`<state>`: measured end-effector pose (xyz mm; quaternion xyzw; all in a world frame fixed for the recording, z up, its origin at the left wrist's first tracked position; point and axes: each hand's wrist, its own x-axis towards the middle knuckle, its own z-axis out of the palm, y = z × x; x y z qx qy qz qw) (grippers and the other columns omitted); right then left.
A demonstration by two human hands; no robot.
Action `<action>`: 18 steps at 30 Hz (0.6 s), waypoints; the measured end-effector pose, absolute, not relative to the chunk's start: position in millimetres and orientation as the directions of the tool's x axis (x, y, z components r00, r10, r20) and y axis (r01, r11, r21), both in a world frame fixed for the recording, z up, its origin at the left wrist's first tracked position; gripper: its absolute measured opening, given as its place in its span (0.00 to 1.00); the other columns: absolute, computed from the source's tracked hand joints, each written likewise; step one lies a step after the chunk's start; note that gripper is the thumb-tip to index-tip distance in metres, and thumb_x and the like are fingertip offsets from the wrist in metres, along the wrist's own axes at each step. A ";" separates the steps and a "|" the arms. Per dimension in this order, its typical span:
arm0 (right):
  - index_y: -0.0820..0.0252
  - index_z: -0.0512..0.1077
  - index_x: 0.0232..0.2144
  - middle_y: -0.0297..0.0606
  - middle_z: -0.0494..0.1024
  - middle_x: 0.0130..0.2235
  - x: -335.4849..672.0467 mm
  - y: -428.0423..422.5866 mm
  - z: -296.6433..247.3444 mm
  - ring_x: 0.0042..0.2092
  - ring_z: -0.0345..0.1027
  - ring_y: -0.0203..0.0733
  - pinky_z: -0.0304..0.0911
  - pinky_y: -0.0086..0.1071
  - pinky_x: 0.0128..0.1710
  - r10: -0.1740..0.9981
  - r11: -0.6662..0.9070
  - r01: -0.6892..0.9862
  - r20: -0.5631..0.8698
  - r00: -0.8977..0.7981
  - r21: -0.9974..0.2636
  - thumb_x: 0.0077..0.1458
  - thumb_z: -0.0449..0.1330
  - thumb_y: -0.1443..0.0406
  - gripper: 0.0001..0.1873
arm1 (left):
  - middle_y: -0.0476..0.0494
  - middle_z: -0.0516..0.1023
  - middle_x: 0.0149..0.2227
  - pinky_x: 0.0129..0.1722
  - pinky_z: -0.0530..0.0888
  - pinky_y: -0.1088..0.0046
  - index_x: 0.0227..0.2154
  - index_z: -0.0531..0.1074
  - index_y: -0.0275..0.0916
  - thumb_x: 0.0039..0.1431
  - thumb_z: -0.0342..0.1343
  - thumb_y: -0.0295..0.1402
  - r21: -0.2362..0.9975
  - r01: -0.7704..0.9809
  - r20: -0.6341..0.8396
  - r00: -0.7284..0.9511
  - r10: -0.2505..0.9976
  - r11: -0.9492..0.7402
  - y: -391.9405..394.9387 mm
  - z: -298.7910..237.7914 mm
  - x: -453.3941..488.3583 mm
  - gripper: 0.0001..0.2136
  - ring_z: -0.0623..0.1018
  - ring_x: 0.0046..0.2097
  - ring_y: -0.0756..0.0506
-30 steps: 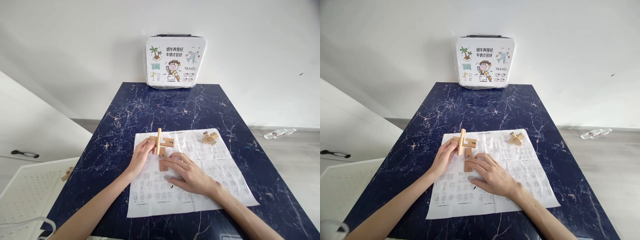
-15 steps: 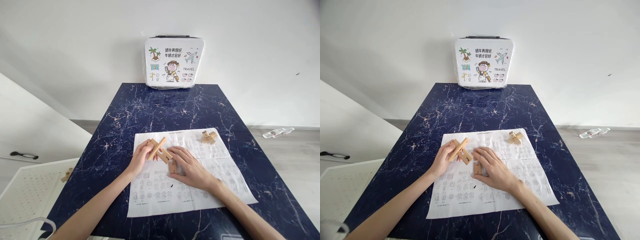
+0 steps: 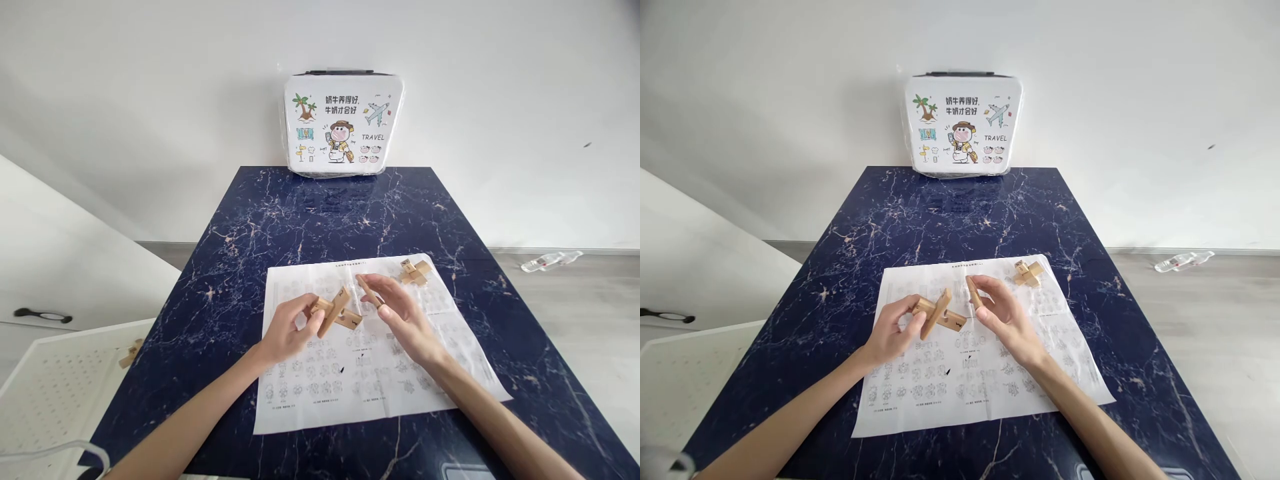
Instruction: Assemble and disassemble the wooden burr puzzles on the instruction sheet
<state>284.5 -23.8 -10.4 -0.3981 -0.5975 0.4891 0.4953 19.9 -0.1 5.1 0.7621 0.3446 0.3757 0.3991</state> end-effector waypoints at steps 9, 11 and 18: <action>0.44 0.66 0.66 0.49 0.67 0.70 276.2 -30.0 -9.4 0.72 0.61 0.63 0.66 0.62 0.67 0.904 0.275 -0.114 0.297 -0.308 -0.955 0.62 0.68 0.41 0.37 | 0.43 0.85 0.36 0.31 0.77 0.68 0.36 0.73 0.42 0.67 0.56 0.29 0.675 0.275 0.428 0.610 0.667 -0.685 -2.6 0.5 21.9 0.03 0.81 0.32 0.45; 0.44 0.66 0.66 0.49 0.67 0.70 276.7 -29.6 -8.8 0.72 0.61 0.63 0.64 0.62 0.68 0.897 0.288 -0.122 0.312 -0.312 -0.950 0.62 0.68 0.42 0.37 | 0.43 0.86 0.37 0.31 0.77 0.68 0.37 0.74 0.42 0.67 0.56 0.28 0.636 0.285 0.451 0.616 0.646 -0.717 -2.7 0.6 21.7 0.03 0.82 0.32 0.44; 0.43 0.66 0.67 0.47 0.66 0.71 280.6 -29.3 -9.0 0.73 0.59 0.63 0.63 0.61 0.70 0.893 0.303 -0.087 0.314 -0.323 -0.949 0.61 0.71 0.44 0.38 | 0.43 0.87 0.38 0.33 0.82 0.68 0.39 0.73 0.42 0.68 0.55 0.27 0.555 0.314 0.503 0.610 0.612 -0.770 -2.8 -0.8 21.3 0.04 0.85 0.33 0.44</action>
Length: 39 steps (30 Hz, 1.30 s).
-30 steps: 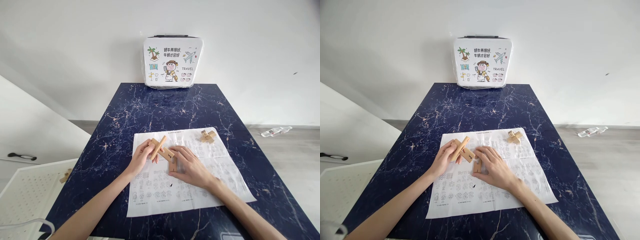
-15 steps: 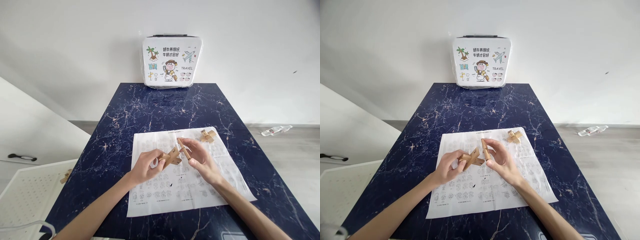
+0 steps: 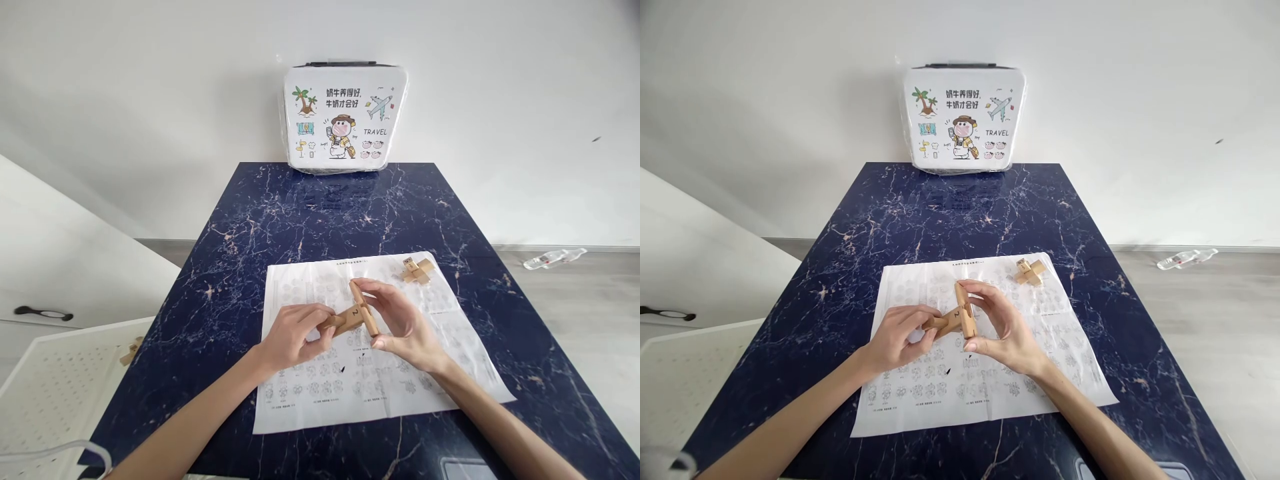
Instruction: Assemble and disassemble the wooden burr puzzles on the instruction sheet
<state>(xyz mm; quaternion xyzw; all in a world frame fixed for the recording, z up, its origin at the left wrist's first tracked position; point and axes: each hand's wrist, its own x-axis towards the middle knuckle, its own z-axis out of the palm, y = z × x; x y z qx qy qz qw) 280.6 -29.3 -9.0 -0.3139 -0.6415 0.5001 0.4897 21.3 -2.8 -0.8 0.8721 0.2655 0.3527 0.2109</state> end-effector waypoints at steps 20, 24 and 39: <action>0.39 0.69 0.67 0.42 0.69 0.70 282.3 -29.2 -5.8 0.71 0.61 0.62 0.64 0.60 0.69 0.906 0.248 -0.137 0.280 -0.317 -0.959 0.57 0.77 0.50 0.40 | 0.48 0.84 0.37 0.26 0.76 0.77 0.43 0.70 0.41 0.70 0.53 0.25 0.498 0.271 0.572 0.611 0.547 -0.824 0.8 0.0 22.6 0.04 0.77 0.26 0.52; 0.39 0.68 0.68 0.41 0.70 0.70 284.7 -30.1 -4.1 0.71 0.63 0.63 0.64 0.60 0.69 0.906 0.246 -0.087 0.261 -0.333 -0.965 0.56 0.77 0.50 0.41 | 0.48 0.83 0.35 0.26 0.76 0.77 0.43 0.70 0.40 0.70 0.53 0.26 0.480 0.265 0.582 0.617 0.530 -0.836 0.4 -1.0 22.9 0.04 0.78 0.27 0.51; 0.40 0.69 0.67 0.42 0.72 0.68 281.3 -32.6 -6.7 0.71 0.63 0.60 0.58 0.59 0.72 0.913 0.210 -0.093 0.230 -0.337 -0.973 0.57 0.76 0.50 0.39 | 0.48 0.83 0.36 0.26 0.77 0.76 0.40 0.68 0.40 0.70 0.53 0.25 0.466 0.260 0.596 0.615 0.517 -0.846 0.0 -5.6 21.9 0.04 0.79 0.28 0.51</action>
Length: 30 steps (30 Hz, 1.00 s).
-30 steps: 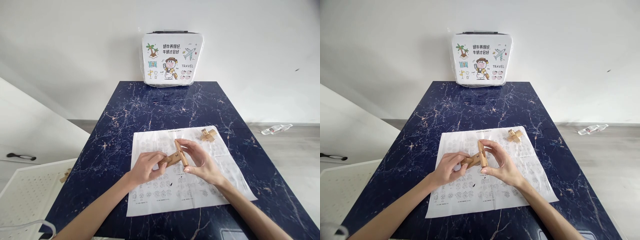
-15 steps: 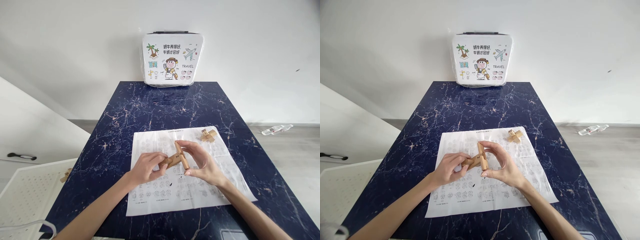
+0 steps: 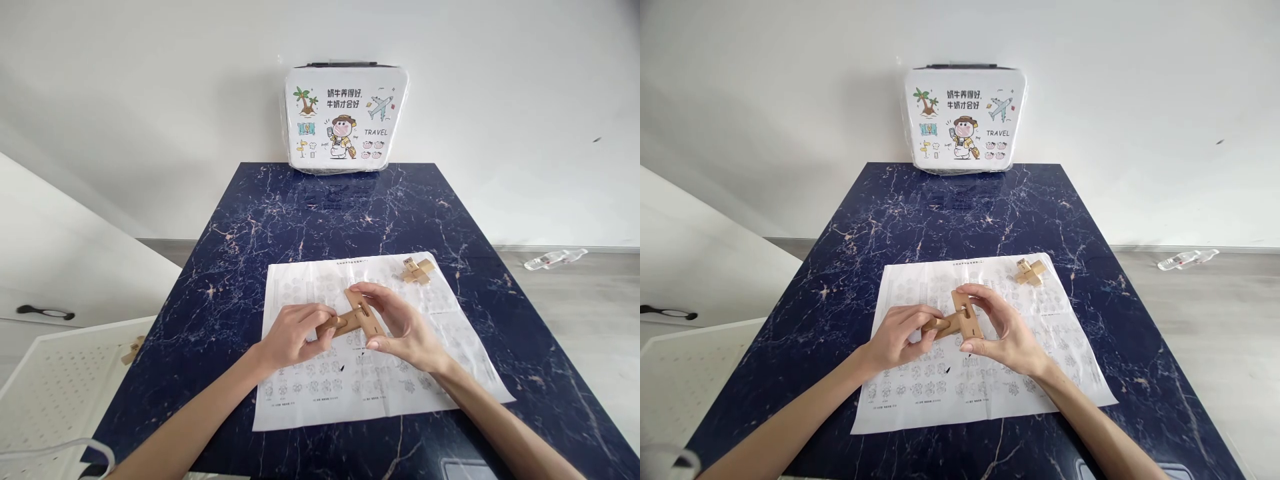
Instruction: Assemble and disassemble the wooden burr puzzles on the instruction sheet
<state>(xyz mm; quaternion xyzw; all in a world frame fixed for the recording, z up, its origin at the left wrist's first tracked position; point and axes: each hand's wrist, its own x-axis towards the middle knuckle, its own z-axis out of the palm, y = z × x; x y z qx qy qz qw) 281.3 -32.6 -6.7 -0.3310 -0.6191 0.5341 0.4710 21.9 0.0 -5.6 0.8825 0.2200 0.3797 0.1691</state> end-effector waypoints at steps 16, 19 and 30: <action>0.37 0.66 0.70 0.41 0.65 0.74 282.8 -30.7 -9.7 0.76 0.54 0.59 0.54 0.61 0.74 0.882 0.017 -0.261 0.138 -0.451 -0.965 0.58 0.76 0.53 0.41 | 0.45 0.85 0.39 0.26 0.76 0.76 0.36 0.68 0.41 0.71 0.52 0.26 0.563 0.268 0.570 0.559 0.602 -0.782 -0.7 -5.0 20.5 0.05 0.75 0.25 0.52; 0.37 0.66 0.70 0.40 0.67 0.73 283.5 -30.8 -9.6 0.75 0.57 0.59 0.57 0.61 0.73 0.892 0.056 -0.222 0.148 -0.427 -0.973 0.57 0.77 0.52 0.42 | 0.45 0.85 0.39 0.27 0.76 0.76 0.38 0.69 0.41 0.71 0.52 0.26 0.575 0.264 0.553 0.572 0.605 -0.775 -0.1 -3.8 20.6 0.05 0.75 0.26 0.52; 0.36 0.67 0.71 0.40 0.67 0.73 289.0 -32.9 -6.6 0.74 0.57 0.63 0.55 0.64 0.73 0.893 0.225 0.013 0.201 -0.403 -0.974 0.59 0.74 0.47 0.41 | 0.46 0.83 0.39 0.26 0.74 0.77 0.45 0.69 0.41 0.73 0.51 0.28 0.587 0.229 0.509 0.641 0.575 -0.776 0.6 -3.7 20.5 0.04 0.74 0.26 0.52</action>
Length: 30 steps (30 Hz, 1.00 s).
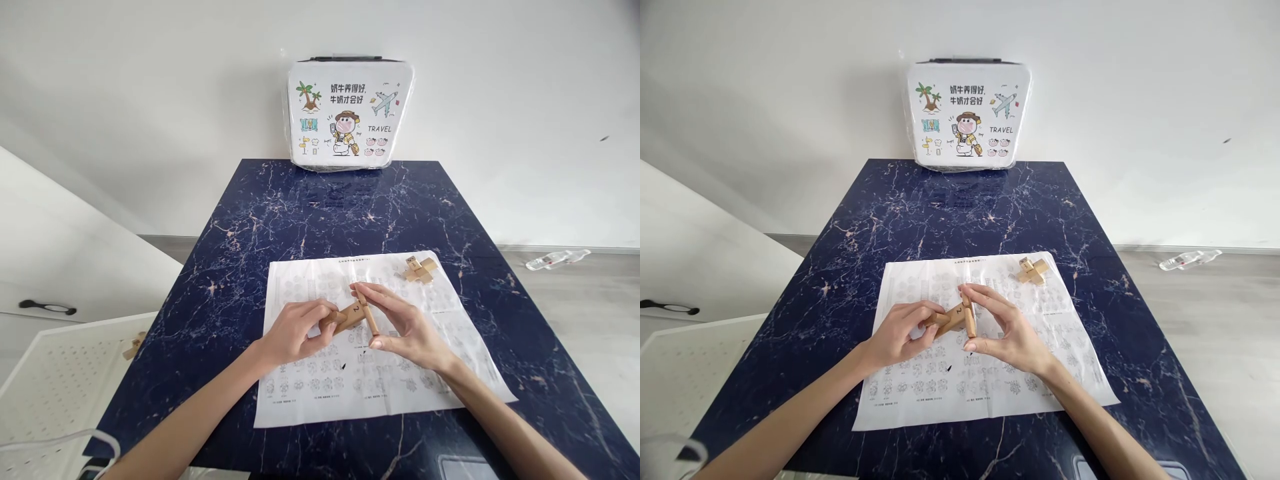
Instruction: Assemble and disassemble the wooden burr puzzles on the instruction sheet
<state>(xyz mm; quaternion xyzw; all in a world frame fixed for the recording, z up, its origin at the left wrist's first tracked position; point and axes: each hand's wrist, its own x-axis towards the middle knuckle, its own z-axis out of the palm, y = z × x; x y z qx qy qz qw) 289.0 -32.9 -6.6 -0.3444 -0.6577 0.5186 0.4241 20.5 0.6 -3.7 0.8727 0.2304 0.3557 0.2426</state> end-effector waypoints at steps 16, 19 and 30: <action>0.35 0.68 0.69 0.40 0.65 0.73 290.9 -32.8 -5.8 0.75 0.55 0.63 0.51 0.67 0.73 0.889 0.210 0.030 0.178 -0.421 -0.977 0.59 0.75 0.49 0.40 | 0.48 0.81 0.36 0.25 0.72 0.76 0.37 0.64 0.42 0.72 0.51 0.26 0.582 0.251 0.506 0.632 0.586 -0.773 -1.1 -4.0 21.1 0.05 0.74 0.26 0.52; 0.35 0.68 0.70 0.41 0.65 0.73 292.4 -33.0 -4.8 0.75 0.56 0.63 0.51 0.68 0.73 0.887 0.217 0.038 0.181 -0.425 -0.975 0.59 0.75 0.49 0.40 | 0.48 0.81 0.36 0.24 0.71 0.77 0.37 0.64 0.42 0.72 0.51 0.27 0.579 0.252 0.498 0.645 0.580 -0.776 -1.1 -4.6 20.9 0.05 0.73 0.25 0.52; 0.36 0.68 0.69 0.40 0.67 0.72 290.4 -29.6 -5.8 0.73 0.60 0.61 0.57 0.62 0.73 0.873 0.162 -0.076 0.178 -0.453 -0.984 0.57 0.76 0.51 0.41 | 0.49 0.79 0.35 0.23 0.69 0.78 0.37 0.64 0.42 0.71 0.49 0.26 0.584 0.227 0.507 0.648 0.569 -0.779 -0.2 -9.0 20.0 0.06 0.69 0.24 0.53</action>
